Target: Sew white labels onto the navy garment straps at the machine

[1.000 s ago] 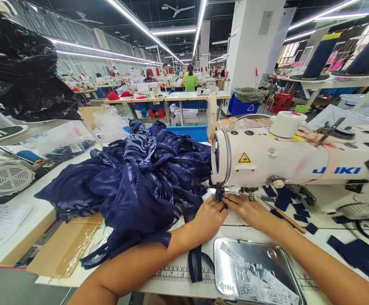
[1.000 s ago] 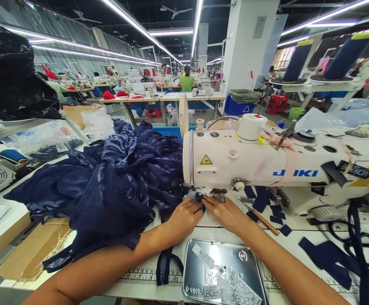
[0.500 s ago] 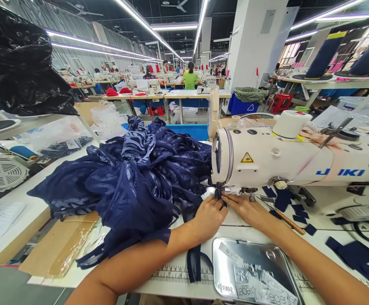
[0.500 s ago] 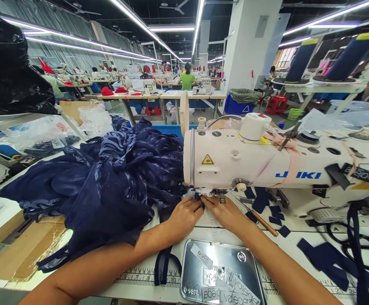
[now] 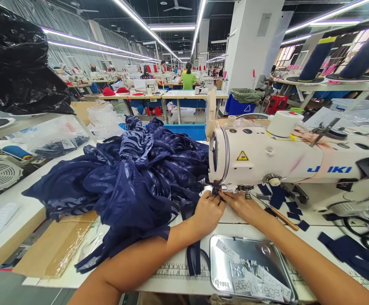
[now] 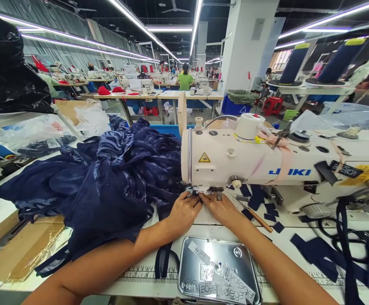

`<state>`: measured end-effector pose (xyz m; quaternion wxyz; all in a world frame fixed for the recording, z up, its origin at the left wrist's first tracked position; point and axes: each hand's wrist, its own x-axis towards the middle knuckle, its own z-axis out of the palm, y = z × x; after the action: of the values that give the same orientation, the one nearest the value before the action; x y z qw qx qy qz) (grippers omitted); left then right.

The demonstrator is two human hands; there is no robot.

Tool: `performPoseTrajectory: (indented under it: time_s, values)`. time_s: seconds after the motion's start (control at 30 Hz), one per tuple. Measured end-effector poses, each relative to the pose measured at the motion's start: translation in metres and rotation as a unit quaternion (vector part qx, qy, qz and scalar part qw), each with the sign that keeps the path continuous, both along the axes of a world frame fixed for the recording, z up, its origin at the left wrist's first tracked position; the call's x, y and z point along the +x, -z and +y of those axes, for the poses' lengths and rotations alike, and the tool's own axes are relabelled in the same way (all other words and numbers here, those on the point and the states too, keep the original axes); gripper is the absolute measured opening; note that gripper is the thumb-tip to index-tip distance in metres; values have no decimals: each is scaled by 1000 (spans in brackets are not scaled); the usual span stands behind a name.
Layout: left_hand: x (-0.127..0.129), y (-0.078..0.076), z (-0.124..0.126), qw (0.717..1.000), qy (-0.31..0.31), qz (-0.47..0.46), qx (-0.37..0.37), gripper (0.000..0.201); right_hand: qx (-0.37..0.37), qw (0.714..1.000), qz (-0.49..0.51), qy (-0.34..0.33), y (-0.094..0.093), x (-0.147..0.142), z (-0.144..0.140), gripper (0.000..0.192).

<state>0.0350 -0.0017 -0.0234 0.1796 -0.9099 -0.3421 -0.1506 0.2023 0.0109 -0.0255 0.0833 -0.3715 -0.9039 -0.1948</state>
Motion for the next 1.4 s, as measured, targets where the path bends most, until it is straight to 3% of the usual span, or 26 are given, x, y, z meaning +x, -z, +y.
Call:
performPoseTrajectory:
  time_s: [0.3, 0.47, 0.57, 0.7, 0.8, 0.9, 1.03, 1.17, 1.4]
  values:
    - [1, 2, 1, 1000, -10, 5, 27, 11, -9, 999, 17, 32, 4, 0, 2, 51]
    - [-8, 3, -8, 997, -27, -31, 58, 18, -17, 997, 79, -6, 0, -1, 7, 44]
    - [-22, -5, -10, 999, -38, -29, 14, 19, -20, 994, 108, -16, -5, 1, 6, 37]
    - [-40, -19, 6, 995, -70, -13, -71, 17, -46, 992, 120, -21, -9, 2, -2, 30]
    - [-44, -25, 22, 988, -94, -44, -118, 25, -61, 992, 107, -28, -11, -3, -11, 31]
    - [-41, -28, 27, 986, -72, -71, -134, 27, -57, 993, 98, -22, -11, -10, -16, 31]
    - [-36, -26, 19, 999, 0, -40, -32, 23, -51, 992, 117, -25, -8, -13, -15, 30]
    - [-33, -20, 14, 993, 84, 34, 72, 19, -66, 989, 129, -24, -7, -11, -13, 29]
    - [-27, -10, 23, 992, 94, 14, 88, 23, -96, 983, 153, -12, -4, -11, -12, 29]
